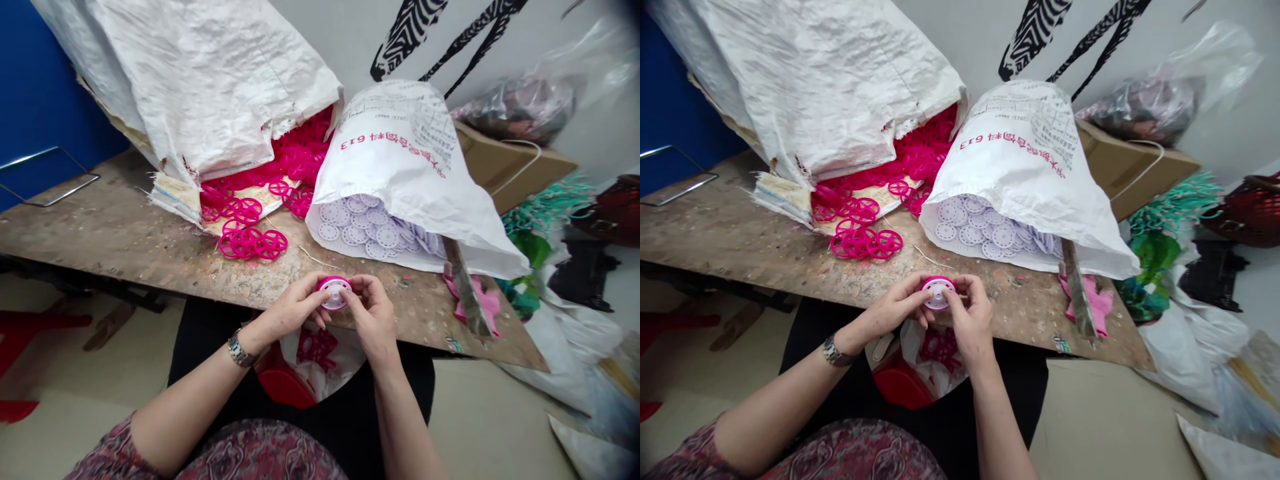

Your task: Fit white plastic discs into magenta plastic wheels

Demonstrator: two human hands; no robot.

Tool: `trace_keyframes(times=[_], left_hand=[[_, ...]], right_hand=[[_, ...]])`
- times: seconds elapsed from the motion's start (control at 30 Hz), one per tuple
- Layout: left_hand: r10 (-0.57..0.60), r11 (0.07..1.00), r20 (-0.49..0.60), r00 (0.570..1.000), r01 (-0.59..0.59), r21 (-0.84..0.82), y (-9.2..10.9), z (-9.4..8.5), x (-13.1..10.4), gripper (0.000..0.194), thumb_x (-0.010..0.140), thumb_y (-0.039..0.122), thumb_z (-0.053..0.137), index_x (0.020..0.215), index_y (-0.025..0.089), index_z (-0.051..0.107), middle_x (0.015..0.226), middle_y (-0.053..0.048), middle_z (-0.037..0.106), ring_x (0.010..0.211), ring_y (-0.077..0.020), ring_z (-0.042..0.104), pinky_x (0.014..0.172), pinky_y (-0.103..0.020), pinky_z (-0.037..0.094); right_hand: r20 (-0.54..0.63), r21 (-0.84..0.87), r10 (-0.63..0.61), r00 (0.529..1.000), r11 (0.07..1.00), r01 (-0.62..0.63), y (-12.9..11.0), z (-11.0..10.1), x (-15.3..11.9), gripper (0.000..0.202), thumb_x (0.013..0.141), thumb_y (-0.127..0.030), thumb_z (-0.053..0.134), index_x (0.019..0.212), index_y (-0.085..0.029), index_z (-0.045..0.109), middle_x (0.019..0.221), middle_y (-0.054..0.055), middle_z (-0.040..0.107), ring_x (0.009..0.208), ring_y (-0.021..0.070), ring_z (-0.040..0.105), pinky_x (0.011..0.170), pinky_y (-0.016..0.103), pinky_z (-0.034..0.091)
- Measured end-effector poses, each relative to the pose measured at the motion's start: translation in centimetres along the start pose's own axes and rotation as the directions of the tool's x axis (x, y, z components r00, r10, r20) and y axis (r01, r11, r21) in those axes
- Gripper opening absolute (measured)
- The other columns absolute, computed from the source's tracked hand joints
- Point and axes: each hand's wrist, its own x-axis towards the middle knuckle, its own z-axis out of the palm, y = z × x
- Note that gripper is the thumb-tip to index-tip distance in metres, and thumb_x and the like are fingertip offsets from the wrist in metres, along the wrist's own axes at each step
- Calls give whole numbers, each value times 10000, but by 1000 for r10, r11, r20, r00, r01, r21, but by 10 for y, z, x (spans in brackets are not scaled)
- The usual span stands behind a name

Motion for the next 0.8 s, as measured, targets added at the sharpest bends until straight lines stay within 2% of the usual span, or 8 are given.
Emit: trace_keyframes(times=[0.13,0.33,0.43,0.57,0.67,0.8], left_hand=[[38,999,-18,999,-37,37,-4,-1,2,324,945,380,514,1197,177,539,877,-22,614,634,-106,640,546,-217,553],[112,965,17,994,-113,238,-3,-3,-1,305,966,407,475,1156,181,550,788,-7,607,657,-128,634,581,-233,534],[153,921,25,988,-152,360,-1,-1,-3,279,977,411,447,1053,174,573,817,-15,601,659,-119,613,587,-227,501],[264,826,-31,964,-209,524,-1,4,-3,246,980,351,441,924,161,588,770,-3,559,667,-110,557,631,-230,461],[228,841,-44,973,-174,513,0,6,-2,261,988,357,419,924,165,584,740,11,550,621,-99,537,617,-227,445],[140,860,34,989,-139,491,3,3,0,240,977,376,443,988,180,580,842,-6,599,701,-117,588,638,-226,466]], right_hand=[[60,-13,-9,998,1000,10,-3,-1,-1,247,851,-343,651,1064,-222,623,946,26,692,842,175,647,761,296,503],[99,-103,-52,994,993,62,-9,-6,-5,135,883,-329,626,945,-221,676,862,1,686,796,162,628,741,274,475],[90,-120,-73,993,989,84,-13,-6,-10,111,885,-314,626,913,-218,674,824,-4,674,770,161,617,724,274,469],[47,-183,-146,988,971,152,-15,-3,-15,96,891,-279,603,850,-219,666,780,-12,655,744,154,597,706,268,455],[20,-171,-102,995,980,104,-12,-1,-15,103,883,-293,604,843,-217,660,771,-14,654,736,154,600,703,267,456],[27,-93,34,999,995,-31,-3,-2,-11,134,852,-333,622,843,-205,658,753,-7,666,708,163,611,668,269,462]])
